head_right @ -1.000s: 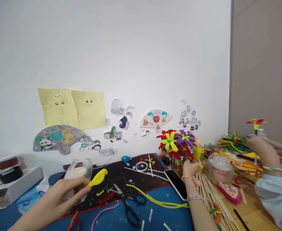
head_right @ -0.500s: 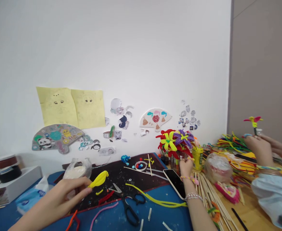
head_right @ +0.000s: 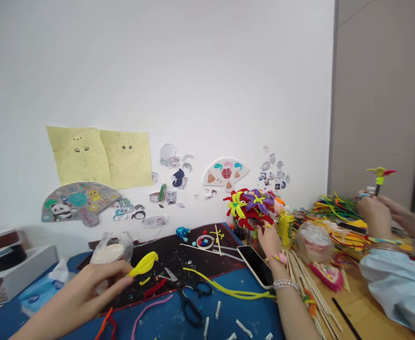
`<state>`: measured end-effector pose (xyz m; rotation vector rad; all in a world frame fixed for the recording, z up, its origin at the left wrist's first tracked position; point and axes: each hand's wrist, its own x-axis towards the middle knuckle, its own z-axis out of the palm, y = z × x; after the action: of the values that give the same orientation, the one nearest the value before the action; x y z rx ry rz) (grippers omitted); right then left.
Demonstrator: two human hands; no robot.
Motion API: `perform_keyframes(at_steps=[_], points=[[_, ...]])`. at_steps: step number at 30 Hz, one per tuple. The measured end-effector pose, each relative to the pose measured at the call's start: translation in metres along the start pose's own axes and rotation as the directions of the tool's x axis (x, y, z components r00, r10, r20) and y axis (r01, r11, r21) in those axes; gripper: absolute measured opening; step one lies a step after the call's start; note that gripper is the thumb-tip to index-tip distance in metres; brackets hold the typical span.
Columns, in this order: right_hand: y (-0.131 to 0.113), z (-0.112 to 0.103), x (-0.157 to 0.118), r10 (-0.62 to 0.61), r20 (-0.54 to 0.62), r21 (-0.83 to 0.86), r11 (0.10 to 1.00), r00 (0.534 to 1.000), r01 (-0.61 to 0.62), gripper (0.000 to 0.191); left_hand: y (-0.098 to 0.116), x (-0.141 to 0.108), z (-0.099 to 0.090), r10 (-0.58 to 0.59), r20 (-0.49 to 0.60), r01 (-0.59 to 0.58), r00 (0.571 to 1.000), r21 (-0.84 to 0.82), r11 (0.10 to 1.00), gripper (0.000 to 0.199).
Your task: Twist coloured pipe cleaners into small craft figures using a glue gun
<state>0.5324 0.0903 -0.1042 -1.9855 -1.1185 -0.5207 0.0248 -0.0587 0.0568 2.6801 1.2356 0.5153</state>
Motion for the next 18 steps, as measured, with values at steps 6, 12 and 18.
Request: perform_keyframes(at_steps=[6, 12, 18], points=[[-0.007, -0.002, 0.001, 0.009, 0.035, -0.038, 0.999, 0.999, -0.008, 0.036, -0.001, 0.000, 0.000, 0.006, 0.003, -0.006, 1.000, -0.012, 1.000, 0.037], [-0.026, -0.005, -0.005, 0.017, -0.002, -0.146, 0.989, 1.000, -0.017, 0.031, -0.002, 0.000, -0.001, 0.020, -0.021, -0.021, 1.000, -0.034, 0.999, 0.036], [-0.043, -0.009, -0.014, -0.018, 0.014, -0.217, 0.976, 1.000, 0.021, 0.028, 0.001, 0.002, 0.002, 0.028, 0.006, -0.028, 1.000, -0.042, 0.999, 0.037]])
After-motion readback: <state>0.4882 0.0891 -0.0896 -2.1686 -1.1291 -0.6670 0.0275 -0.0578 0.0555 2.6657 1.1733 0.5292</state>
